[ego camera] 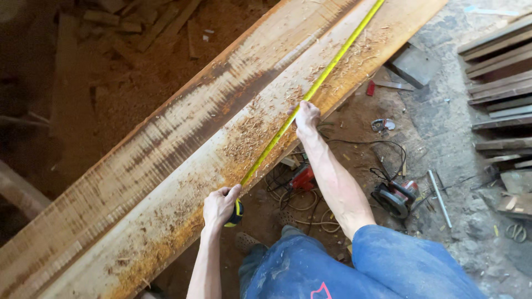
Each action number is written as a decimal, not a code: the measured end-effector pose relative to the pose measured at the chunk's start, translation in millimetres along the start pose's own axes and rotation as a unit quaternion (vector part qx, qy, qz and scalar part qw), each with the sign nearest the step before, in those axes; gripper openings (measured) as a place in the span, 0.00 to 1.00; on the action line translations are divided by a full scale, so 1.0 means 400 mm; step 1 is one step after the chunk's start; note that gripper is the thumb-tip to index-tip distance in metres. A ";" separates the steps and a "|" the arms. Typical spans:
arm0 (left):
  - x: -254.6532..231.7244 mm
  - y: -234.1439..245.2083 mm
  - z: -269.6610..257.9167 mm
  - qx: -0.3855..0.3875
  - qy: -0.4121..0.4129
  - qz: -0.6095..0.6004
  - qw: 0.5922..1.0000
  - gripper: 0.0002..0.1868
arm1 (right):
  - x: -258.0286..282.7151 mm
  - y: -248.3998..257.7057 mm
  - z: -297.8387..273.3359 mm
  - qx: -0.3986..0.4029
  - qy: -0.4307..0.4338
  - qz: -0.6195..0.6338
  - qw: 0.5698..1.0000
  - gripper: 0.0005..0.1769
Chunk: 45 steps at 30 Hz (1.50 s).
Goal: The person measures a long wooden plank with a tape measure and a try square, then handles a smaller cut piece of wood, aligning it with the plank. The person repeatedly measures and repositions the wood pieces on a workbench in a cluttered workshop.
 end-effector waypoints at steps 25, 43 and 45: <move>0.981 0.250 -0.224 -0.334 0.079 0.043 0.938 0.20 | -0.622 -0.078 -1.057 0.391 -0.246 -0.354 0.813 0.16; 1.898 0.561 -0.452 -0.400 0.071 0.077 0.910 0.19 | -1.164 -0.236 -1.916 0.392 -0.300 -0.403 0.770 0.11; 1.942 0.591 -0.436 -0.406 0.072 0.083 0.907 0.19 | -1.192 -0.287 -1.945 0.385 -0.300 -0.388 0.781 0.11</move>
Point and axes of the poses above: each hand's wrist, its own z-axis towards the middle knuckle, its own y-axis out of the back of the hand, x = y × z, the point moved 4 cm from there along z, towards the middle knuckle, and after that the axes turned 8 degrees about z, right-handed, at the moved point
